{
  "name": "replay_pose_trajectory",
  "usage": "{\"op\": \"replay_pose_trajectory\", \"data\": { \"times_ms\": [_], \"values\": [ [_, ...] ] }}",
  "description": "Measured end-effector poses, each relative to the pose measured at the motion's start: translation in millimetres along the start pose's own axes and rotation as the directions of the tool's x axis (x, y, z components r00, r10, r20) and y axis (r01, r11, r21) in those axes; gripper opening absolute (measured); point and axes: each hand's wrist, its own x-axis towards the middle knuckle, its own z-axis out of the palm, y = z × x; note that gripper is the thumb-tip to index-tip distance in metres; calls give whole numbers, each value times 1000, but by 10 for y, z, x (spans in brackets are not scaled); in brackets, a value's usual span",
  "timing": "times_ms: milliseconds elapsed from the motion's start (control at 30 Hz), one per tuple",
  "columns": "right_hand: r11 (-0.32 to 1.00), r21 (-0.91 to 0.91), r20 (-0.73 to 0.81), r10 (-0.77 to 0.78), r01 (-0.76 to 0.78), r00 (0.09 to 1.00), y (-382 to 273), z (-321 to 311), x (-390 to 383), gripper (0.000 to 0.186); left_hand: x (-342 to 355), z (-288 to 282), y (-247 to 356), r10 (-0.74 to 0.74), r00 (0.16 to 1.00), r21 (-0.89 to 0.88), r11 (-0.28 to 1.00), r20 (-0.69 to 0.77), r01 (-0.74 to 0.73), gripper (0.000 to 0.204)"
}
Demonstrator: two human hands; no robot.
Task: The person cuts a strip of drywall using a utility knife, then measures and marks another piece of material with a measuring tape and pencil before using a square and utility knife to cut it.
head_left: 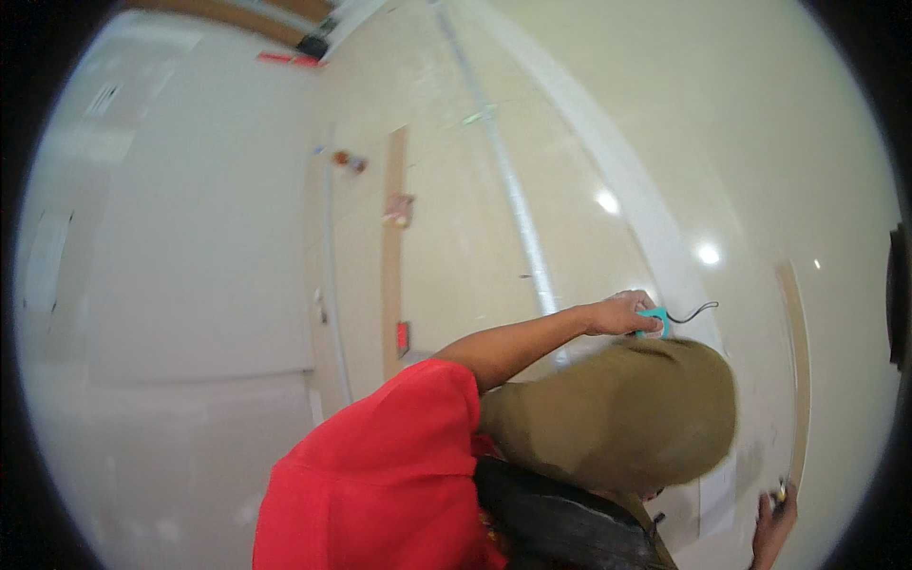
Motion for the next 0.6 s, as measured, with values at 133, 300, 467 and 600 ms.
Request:
{"op": "replay_pose_trajectory", "data": {
  "times_ms": [133, 300, 467, 600],
  "values": [
    [756, -645, 281, 369, -110, 886, -930, -527, 375, 65, -729, -751, -794, -137, 938, -134, 986, -319, 98, 52],
    [872, -438, 226, 342, -219, 912, -513, -115, 713, 57, -1509, -1048, -1772, -377, 737, -383, 908, -561, 172, 49],
    [945, 9, 425, 291, -326, 857, -777, 314, 758, 42, -2119, -1330, -2483, -500, 493, -577, 817, -712, -5, 47],
    [907, 205, 396, 267, -368, 879, -784, 353, 816, 33, -1985, -1714, -2553, -498, 317, -590, 684, -807, -429, 42]
  ]
}}
